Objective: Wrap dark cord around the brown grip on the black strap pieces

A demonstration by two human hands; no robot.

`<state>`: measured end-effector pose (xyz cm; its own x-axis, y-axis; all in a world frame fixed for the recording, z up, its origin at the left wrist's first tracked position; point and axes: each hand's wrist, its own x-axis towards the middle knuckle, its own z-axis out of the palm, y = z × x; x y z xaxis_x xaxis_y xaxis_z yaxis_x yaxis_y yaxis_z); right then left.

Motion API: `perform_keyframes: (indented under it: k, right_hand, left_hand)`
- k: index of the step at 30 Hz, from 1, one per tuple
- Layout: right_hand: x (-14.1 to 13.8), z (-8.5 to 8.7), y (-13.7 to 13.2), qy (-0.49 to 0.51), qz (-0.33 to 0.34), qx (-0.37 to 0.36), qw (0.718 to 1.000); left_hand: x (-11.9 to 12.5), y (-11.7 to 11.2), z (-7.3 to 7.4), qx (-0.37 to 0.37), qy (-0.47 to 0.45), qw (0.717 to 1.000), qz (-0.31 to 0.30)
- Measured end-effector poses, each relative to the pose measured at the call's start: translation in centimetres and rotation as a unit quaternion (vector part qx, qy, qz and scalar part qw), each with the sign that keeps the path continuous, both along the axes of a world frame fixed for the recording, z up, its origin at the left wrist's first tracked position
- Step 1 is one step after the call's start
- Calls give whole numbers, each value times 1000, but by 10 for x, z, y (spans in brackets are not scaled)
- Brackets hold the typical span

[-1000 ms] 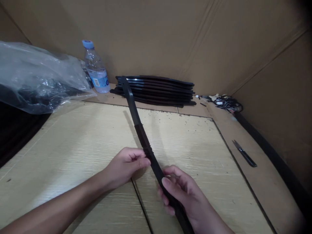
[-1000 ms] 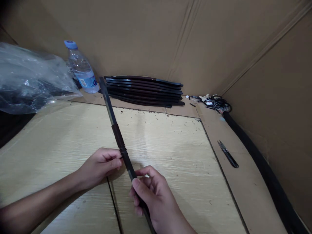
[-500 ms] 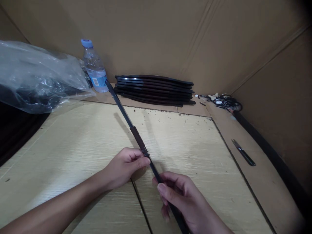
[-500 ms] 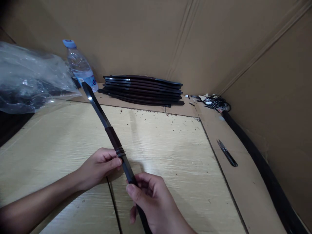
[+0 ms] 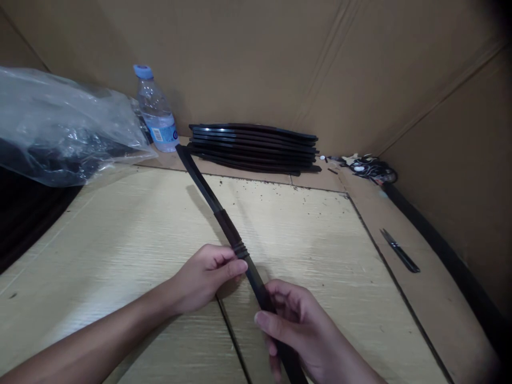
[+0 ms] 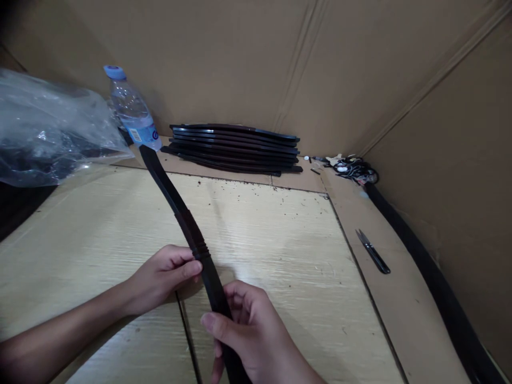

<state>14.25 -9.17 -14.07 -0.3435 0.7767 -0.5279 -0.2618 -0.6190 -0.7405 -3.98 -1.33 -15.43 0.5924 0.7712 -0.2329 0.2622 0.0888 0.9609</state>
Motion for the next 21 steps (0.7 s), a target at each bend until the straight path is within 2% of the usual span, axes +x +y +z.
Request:
perform_keyframes:
  k: [8, 21]
  right_hand:
    - [2, -2, 0, -23, 26, 9, 999]
    - [2, -1, 1, -38, 15, 19, 999]
  left_hand:
    - [-1, -2, -2, 7, 8, 1000, -8]
    - [-1, -1, -2, 8, -7, 1000, -13]
